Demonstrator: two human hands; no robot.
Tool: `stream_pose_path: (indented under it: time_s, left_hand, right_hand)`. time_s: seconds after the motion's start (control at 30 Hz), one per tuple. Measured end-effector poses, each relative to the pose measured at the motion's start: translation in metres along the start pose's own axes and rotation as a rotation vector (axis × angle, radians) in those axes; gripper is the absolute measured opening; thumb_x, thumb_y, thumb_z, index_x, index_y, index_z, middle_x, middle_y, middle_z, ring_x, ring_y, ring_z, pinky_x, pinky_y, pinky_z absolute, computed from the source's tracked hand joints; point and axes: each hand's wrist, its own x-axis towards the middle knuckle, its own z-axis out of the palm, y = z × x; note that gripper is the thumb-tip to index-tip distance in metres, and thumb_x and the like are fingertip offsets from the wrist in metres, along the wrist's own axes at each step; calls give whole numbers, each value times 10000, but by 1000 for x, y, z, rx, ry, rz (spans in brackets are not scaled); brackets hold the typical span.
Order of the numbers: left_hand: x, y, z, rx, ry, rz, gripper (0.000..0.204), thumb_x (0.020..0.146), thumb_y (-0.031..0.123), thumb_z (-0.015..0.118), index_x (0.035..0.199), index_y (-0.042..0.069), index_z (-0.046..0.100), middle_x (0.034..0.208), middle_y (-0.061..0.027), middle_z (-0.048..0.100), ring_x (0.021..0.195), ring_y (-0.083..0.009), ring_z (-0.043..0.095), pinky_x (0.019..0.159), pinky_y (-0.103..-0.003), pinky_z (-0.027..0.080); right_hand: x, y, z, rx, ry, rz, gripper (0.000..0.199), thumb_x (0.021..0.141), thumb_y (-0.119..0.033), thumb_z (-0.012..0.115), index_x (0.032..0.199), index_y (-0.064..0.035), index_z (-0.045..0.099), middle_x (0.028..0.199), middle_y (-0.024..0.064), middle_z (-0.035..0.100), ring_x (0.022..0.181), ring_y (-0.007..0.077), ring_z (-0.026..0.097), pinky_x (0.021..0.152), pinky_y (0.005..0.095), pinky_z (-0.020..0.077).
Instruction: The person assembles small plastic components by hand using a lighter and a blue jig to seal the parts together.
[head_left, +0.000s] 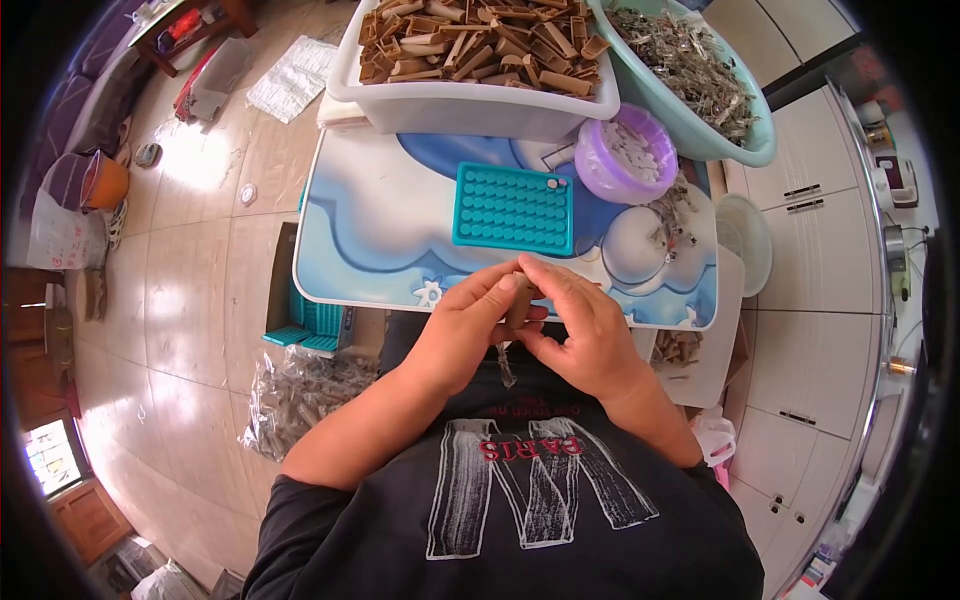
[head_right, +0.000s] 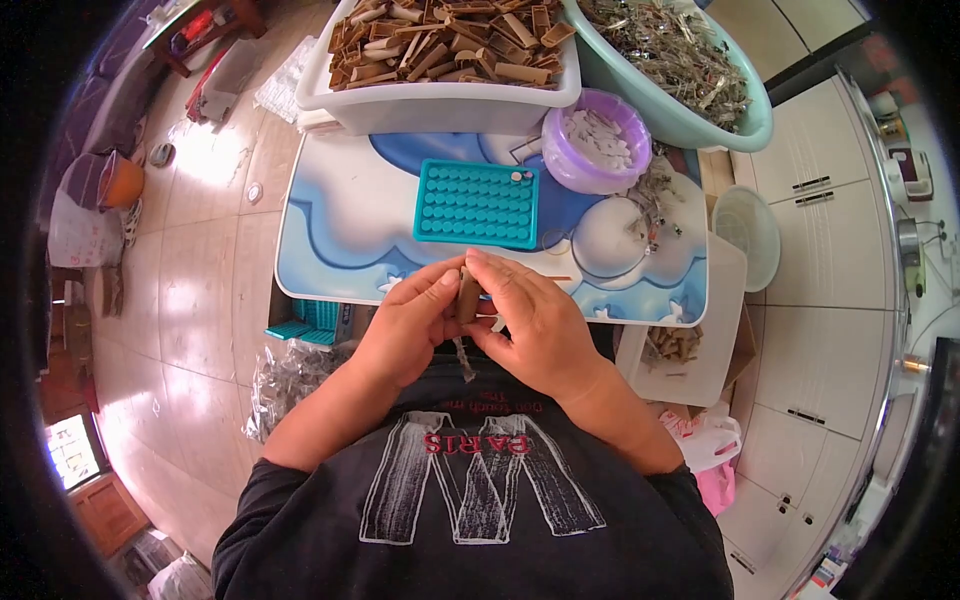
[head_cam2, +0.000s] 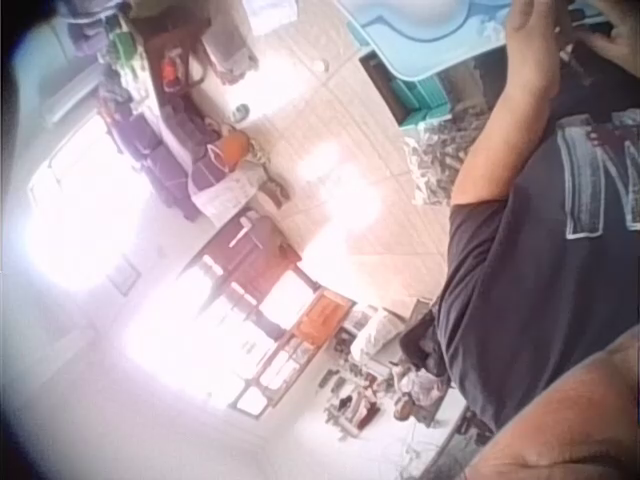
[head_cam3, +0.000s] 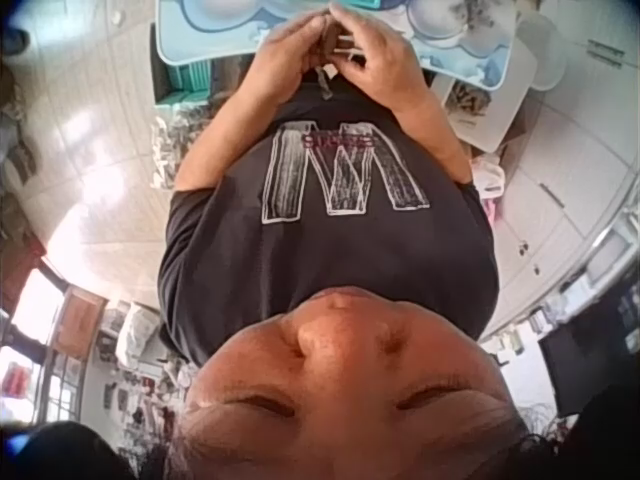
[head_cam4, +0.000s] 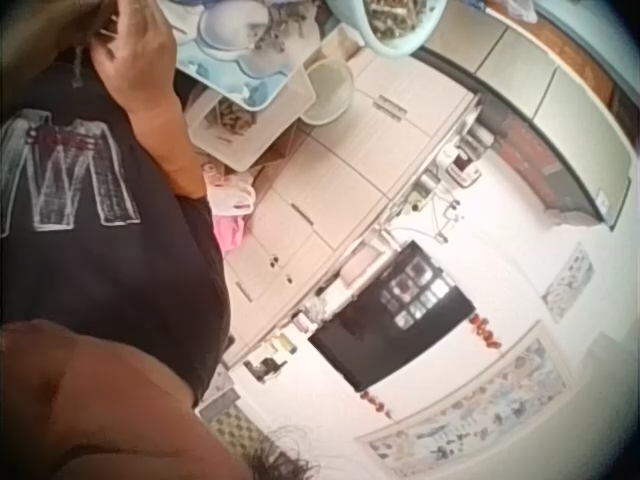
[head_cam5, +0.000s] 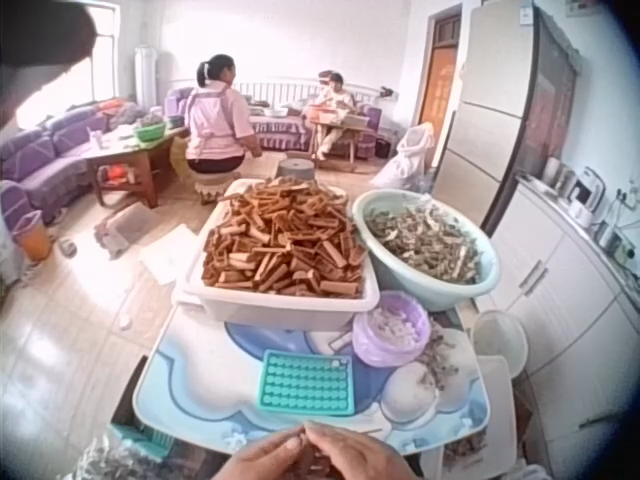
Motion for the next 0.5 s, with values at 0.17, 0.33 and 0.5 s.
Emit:
stream_pose_path:
  time_s: [0.17,0.33,0.5]
  left_hand:
    - [5,-10,-3,230,-55,132,434,908,70,533,1311,-10,394,1072,-79,578,935,-139,580,845,-276,479]
    - [-3,-14,0,709,37,368,564,851,15,574,1351,-10,313,1055,-191,611,921,-241,615,817,-324,481]
    - [-9,-3,11,1000,28,443,483,855,-18,565,1299,1,377,1004,-147,623,899,-177,608,782,-286,478]
  right_hand:
    - [-2,-1,1,-22,8,6,619,665,-50,717,1231,-15,468,1182,147,563,1054,290,567,860,356,479]
    - [-4,7,-6,294,43,166,463,754,-129,703,1174,-7,550,1132,144,598,1022,251,589,849,330,461]
    - [-11,19,-3,344,46,182,363,797,-176,682,1083,21,575,1048,118,604,966,216,575,838,308,445]
